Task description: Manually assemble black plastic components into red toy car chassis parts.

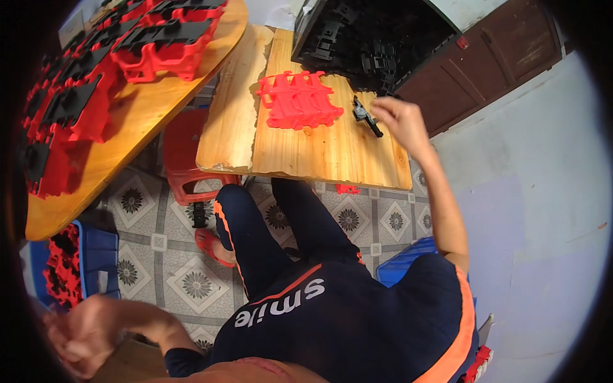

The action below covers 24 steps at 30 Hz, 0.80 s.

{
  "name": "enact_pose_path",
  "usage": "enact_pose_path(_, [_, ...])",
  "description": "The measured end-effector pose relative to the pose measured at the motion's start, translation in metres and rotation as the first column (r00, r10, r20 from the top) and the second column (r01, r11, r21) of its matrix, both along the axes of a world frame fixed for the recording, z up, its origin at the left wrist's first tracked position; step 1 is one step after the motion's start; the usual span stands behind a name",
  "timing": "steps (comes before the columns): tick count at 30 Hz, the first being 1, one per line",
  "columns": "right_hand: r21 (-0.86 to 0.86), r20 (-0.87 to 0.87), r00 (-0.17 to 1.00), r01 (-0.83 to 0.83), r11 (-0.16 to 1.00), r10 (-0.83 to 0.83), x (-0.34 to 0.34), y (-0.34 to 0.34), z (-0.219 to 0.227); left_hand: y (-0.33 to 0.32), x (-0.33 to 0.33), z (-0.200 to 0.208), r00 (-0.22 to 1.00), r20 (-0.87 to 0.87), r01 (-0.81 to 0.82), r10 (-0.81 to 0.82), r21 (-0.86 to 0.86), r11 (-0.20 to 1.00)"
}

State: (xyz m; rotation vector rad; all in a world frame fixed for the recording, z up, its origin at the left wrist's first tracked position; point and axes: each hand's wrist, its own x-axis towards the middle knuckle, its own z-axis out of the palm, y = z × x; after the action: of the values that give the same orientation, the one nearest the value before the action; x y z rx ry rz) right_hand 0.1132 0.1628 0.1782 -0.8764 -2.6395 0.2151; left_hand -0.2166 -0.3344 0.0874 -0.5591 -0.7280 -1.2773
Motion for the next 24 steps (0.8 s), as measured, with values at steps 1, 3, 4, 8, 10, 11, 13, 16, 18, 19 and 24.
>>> enact_pose_path(1, [-0.118, -0.003, 0.998, 0.065, 0.991, -0.066, 0.014, 0.011, -0.022, 0.055, 0.044, 0.007, 0.996, 0.000, 0.094, -0.094, -0.020, 0.995])
enact_pose_path(3, [-0.271, -0.172, 0.981, 0.043, 0.962, -0.092, 0.032, 0.029, -0.066, 0.123, 0.118, -0.017, 0.838, 0.525, 0.444, -0.149, -0.497, 0.746])
enact_pose_path(4, [-0.257, -0.229, 0.972, -0.010, 0.966, -0.051, 0.019, 0.040, -0.093, 0.173, 0.143, -0.025, 0.708, 0.615, 0.632, -0.348, -0.332, 0.700])
enact_pose_path(8, [-0.383, -0.486, 0.872, -0.152, 0.911, -0.059, -0.045, 0.080, -0.191, 0.341, 0.171, -0.052, 0.730, 0.669, 0.677, -0.144, -0.676, 0.292])
enact_pose_path(10, [-0.412, -0.605, 0.794, -0.252, 0.876, -0.056, -0.049, 0.098, -0.216, 0.413, 0.182, -0.071, 0.826, 0.563, 0.552, -0.020, -0.801, 0.232])
enact_pose_path(11, [-0.346, -0.556, 0.829, -0.174, 0.922, -0.052, -0.047, 0.092, -0.218, 0.434, 0.178, -0.084, 0.838, 0.545, 0.534, -0.016, -0.815, 0.225])
enact_pose_path(13, [-0.299, -0.513, 0.856, -0.104, 0.948, -0.068, -0.048, 0.092, -0.220, 0.453, 0.161, -0.107, 0.928, 0.357, 0.343, 0.105, -0.930, 0.131])
enact_pose_path(16, [-0.346, -0.611, 0.782, -0.128, 0.929, -0.120, -0.034, 0.091, -0.217, 0.460, 0.159, -0.089, 0.945, 0.309, 0.307, 0.106, -0.951, 0.041])
enact_pose_path(18, [-0.351, -0.634, 0.763, -0.140, 0.926, -0.126, -0.031, 0.101, -0.214, 0.474, 0.157, -0.086, 0.952, 0.290, 0.291, 0.096, -0.957, 0.010])
enact_pose_path(19, [-0.343, -0.652, 0.750, -0.158, 0.926, -0.113, -0.026, 0.104, -0.212, 0.479, 0.158, -0.092, 0.965, 0.208, 0.212, 0.161, -0.977, -0.008])
enact_pose_path(24, [-0.101, -0.448, 0.886, 0.085, 0.991, -0.121, 0.024, 0.071, -0.178, 0.495, 0.164, -0.090, 0.953, 0.151, 0.167, 0.262, -0.985, -0.040])
